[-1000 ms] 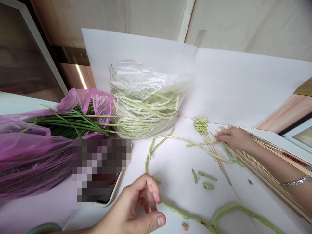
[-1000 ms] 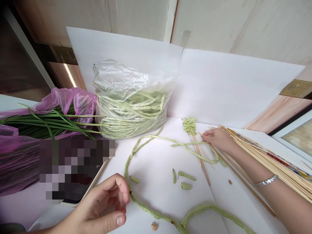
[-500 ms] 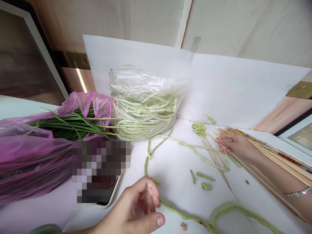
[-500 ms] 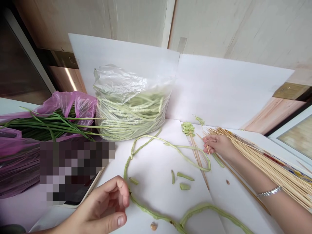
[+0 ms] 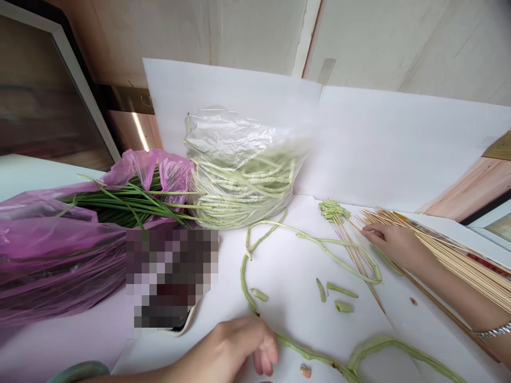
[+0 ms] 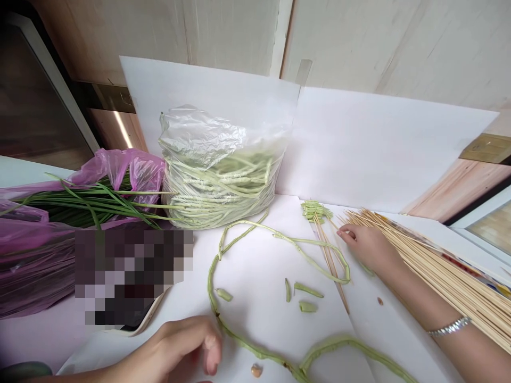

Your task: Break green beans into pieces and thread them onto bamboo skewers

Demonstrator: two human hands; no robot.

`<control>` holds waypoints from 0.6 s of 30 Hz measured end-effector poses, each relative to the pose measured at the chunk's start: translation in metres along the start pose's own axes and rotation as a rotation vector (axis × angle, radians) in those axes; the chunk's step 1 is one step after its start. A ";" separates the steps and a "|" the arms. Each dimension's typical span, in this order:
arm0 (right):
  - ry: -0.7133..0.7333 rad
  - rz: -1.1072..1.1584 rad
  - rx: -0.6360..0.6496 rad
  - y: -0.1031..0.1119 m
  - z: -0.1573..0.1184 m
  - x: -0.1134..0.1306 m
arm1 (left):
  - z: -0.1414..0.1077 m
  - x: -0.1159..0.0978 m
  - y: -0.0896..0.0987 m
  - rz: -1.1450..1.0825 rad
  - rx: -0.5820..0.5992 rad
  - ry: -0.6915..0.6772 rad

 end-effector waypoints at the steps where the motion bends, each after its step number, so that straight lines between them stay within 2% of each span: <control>1: 0.020 -0.020 0.001 0.004 -0.004 0.009 | -0.001 -0.005 0.000 0.035 -0.004 -0.037; 4: 0.119 -0.023 0.036 0.012 -0.023 0.048 | -0.003 -0.014 0.006 0.238 -0.096 -0.046; 7: 0.302 0.051 0.184 0.005 -0.050 0.099 | -0.007 -0.025 0.011 0.559 -0.213 -0.077; 10: 0.456 0.153 0.345 -0.003 -0.081 0.141 | -0.009 -0.031 -0.003 0.779 -0.137 -0.156; 13: 0.533 0.226 0.449 -0.010 -0.105 0.161 | -0.010 -0.029 -0.010 0.804 -0.082 -0.171; 18: 0.587 0.265 0.502 -0.021 -0.118 0.170 | -0.011 -0.025 -0.008 0.719 -0.157 -0.165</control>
Point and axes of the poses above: each hand's wrist, its own z-axis towards the middle knuckle, its own y-axis out of the back of the hand, x = y × z, the point moved 10 cm from there along z, towards the middle knuckle, and after that the axes turned 12 degrees about y, right-handed, at the moved point
